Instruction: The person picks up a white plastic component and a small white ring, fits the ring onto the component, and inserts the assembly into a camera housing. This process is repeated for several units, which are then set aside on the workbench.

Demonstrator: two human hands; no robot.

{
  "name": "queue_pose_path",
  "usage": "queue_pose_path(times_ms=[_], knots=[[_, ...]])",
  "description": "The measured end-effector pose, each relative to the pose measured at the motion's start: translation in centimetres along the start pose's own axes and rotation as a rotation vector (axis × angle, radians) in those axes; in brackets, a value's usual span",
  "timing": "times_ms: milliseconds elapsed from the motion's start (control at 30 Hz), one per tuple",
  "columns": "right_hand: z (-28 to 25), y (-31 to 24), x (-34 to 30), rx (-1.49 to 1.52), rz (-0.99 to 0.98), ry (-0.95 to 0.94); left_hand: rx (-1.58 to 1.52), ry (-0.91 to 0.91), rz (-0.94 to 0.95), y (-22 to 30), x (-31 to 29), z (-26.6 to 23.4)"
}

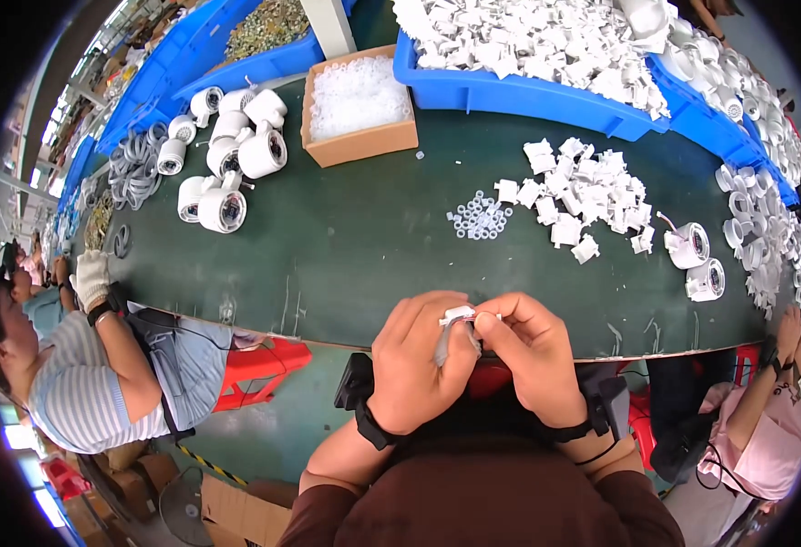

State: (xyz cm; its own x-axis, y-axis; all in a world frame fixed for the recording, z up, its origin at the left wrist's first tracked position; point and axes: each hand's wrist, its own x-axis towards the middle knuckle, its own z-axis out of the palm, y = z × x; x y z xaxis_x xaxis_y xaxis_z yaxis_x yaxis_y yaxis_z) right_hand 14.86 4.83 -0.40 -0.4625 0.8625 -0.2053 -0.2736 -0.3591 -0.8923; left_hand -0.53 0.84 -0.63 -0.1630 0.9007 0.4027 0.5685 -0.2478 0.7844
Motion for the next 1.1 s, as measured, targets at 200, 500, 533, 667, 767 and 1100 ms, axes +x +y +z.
queue_pose_path(times_ms=[200, 500, 533, 667, 767, 1100], knots=[[0.0, -0.9, -0.9, 0.039, 0.206, 0.028, 0.06, -0.048, 0.086, -0.6, -0.4, -0.4], [0.1, -0.5, -0.7, 0.287, 0.269, 0.042, 0.106, -0.078, 0.178, -0.8, 0.2, -0.5], [0.2, -0.5, -0.7, 0.286, 0.268, 0.04, 0.097, -0.087, 0.182, -0.8, 0.2, -0.5], [0.4, -0.7, -1.0, 0.25, 0.255, 0.047, 0.086, -0.103, 0.184, -0.7, 0.1, -0.6], [0.1, -0.5, -1.2, 0.221, 0.225, 0.025, 0.071, -0.108, 0.176, -0.5, 0.1, -0.6], [-7.4, -3.9, 0.8, -1.363, -0.69, 0.361, -0.072, -0.071, 0.046, -0.3, -0.6, -1.3]])
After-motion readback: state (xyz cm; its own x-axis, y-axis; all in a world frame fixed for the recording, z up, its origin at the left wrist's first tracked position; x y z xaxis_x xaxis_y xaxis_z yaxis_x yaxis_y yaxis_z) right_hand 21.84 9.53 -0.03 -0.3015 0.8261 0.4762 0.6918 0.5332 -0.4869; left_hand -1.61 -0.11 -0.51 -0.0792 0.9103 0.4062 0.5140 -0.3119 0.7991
